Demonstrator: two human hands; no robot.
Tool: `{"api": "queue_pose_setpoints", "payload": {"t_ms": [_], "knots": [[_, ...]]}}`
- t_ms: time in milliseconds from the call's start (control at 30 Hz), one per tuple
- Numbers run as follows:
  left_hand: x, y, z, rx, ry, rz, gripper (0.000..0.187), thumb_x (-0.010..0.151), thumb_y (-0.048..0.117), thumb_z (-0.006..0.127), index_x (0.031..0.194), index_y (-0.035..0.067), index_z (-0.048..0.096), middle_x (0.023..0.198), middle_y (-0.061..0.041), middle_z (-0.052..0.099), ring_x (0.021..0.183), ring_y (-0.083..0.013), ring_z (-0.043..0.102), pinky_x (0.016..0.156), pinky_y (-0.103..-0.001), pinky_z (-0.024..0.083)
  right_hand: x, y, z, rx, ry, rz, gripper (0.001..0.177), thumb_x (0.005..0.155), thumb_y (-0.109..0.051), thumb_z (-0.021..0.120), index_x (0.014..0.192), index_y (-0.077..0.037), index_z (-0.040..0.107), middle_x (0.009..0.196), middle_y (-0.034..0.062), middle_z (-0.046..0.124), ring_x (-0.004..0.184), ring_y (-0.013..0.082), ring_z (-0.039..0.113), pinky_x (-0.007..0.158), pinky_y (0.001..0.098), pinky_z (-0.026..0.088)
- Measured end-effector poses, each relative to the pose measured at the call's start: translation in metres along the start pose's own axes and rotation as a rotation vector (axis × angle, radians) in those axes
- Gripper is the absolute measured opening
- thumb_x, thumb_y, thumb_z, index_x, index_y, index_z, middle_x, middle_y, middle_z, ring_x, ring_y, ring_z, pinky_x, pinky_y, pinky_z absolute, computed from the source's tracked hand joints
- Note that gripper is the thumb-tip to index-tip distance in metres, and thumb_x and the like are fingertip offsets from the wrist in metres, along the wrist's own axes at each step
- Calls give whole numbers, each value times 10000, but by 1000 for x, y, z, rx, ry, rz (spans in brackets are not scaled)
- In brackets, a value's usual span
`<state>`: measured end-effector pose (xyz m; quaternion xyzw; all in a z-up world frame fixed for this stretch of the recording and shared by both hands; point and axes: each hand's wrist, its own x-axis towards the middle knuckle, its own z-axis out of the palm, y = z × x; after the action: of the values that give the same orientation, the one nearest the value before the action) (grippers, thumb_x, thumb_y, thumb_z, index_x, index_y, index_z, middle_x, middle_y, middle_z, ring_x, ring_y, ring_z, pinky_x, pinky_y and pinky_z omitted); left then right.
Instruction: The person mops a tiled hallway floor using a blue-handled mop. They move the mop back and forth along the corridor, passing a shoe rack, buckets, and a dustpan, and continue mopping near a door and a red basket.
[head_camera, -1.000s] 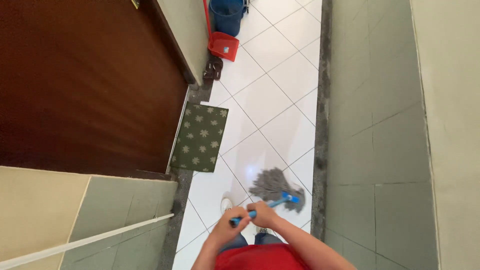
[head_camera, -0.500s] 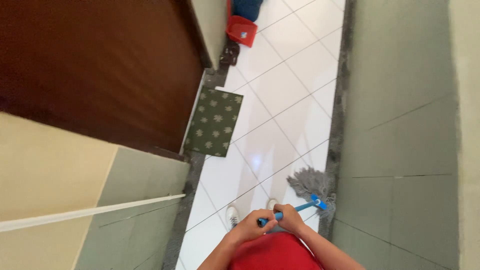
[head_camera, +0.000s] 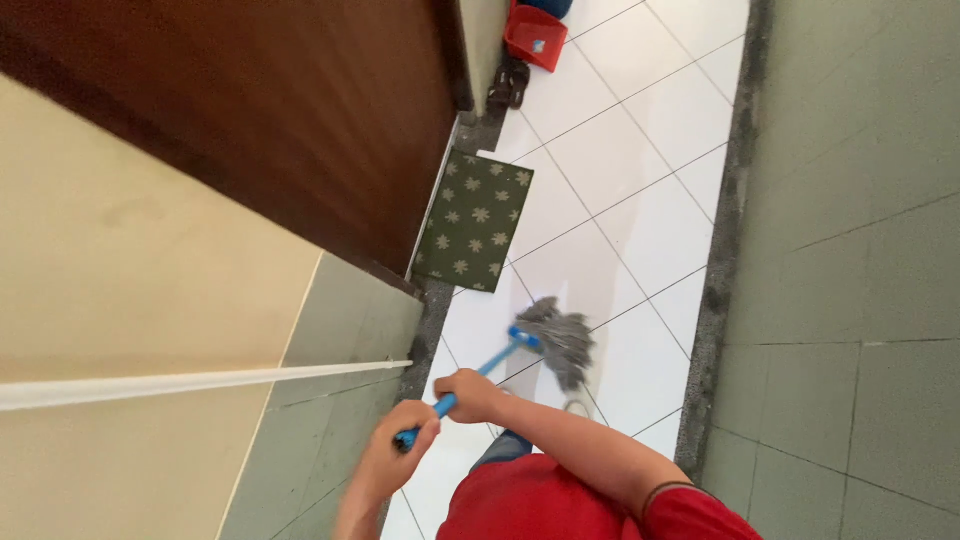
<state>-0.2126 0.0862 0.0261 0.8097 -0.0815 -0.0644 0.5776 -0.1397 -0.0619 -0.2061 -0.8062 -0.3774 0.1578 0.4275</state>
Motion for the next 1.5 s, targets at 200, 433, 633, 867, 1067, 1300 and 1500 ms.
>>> {"api": "queue_pose_setpoints", "payload": {"t_ms": [200, 433, 633, 867, 1067, 1300, 1500], "knots": [[-27, 10, -28, 251, -17, -11, 246, 997, 245, 617, 786, 119, 619, 761, -10, 648, 751, -199, 585, 687, -344, 498, 48, -53, 13, 187, -256, -57, 121, 751, -149, 581, 809, -193, 678, 734, -40, 707, 636, 237, 622, 590, 384, 433], [-34, -10, -6, 116, -94, -5, 181, 993, 257, 643, 853, 143, 662, 853, -7, 698, 822, -203, 650, 741, -368, 528, 8, -42, 20, 207, -208, -136, 88, 835, -206, 633, 762, -173, 668, 667, 16, 649, 553, 194, 533, 561, 380, 405], [-22, -22, 67, 24, -197, 161, 212, 1027, 268, 599, 853, 147, 584, 816, 4, 596, 773, -198, 546, 709, -346, 458, -83, -21, -21, 140, -172, 177, 53, 717, -221, 547, 671, -194, 539, 619, 16, 613, 585, 221, 496, 586, 409, 378], [-17, -2, 187, -206, -421, 162, 302, 1062, 273, 563, 783, 158, 537, 729, -5, 540, 685, -190, 486, 674, -341, 400, -234, 8, -46, 118, 104, 412, 148, 743, -238, 607, 671, -194, 485, 593, 22, 541, 582, 231, 482, 568, 427, 354], [-41, -45, 287, -267, -456, 64, 197, 988, 192, 729, 852, 64, 668, 791, -143, 689, 789, -231, 622, 819, -428, 527, -350, 63, -25, 68, 151, 769, 222, 721, -398, 734, 900, -275, 690, 814, 66, 743, 851, 373, 737, 760, 475, 581], [-68, -67, 327, -332, -582, 37, 217, 1036, 269, 695, 890, 113, 660, 815, -91, 663, 821, -193, 596, 855, -393, 512, -413, 73, 0, 19, 313, 804, 176, 703, -319, 730, 823, -218, 650, 688, 94, 707, 760, 389, 728, 709, 460, 555], [-81, -43, 227, -268, -480, 14, 210, 1021, 213, 674, 870, 73, 638, 795, -144, 655, 791, -236, 574, 827, -427, 512, -338, 55, 27, -93, 369, 559, 217, 707, -316, 783, 846, -203, 662, 666, 132, 685, 730, 425, 713, 690, 518, 546]]}}
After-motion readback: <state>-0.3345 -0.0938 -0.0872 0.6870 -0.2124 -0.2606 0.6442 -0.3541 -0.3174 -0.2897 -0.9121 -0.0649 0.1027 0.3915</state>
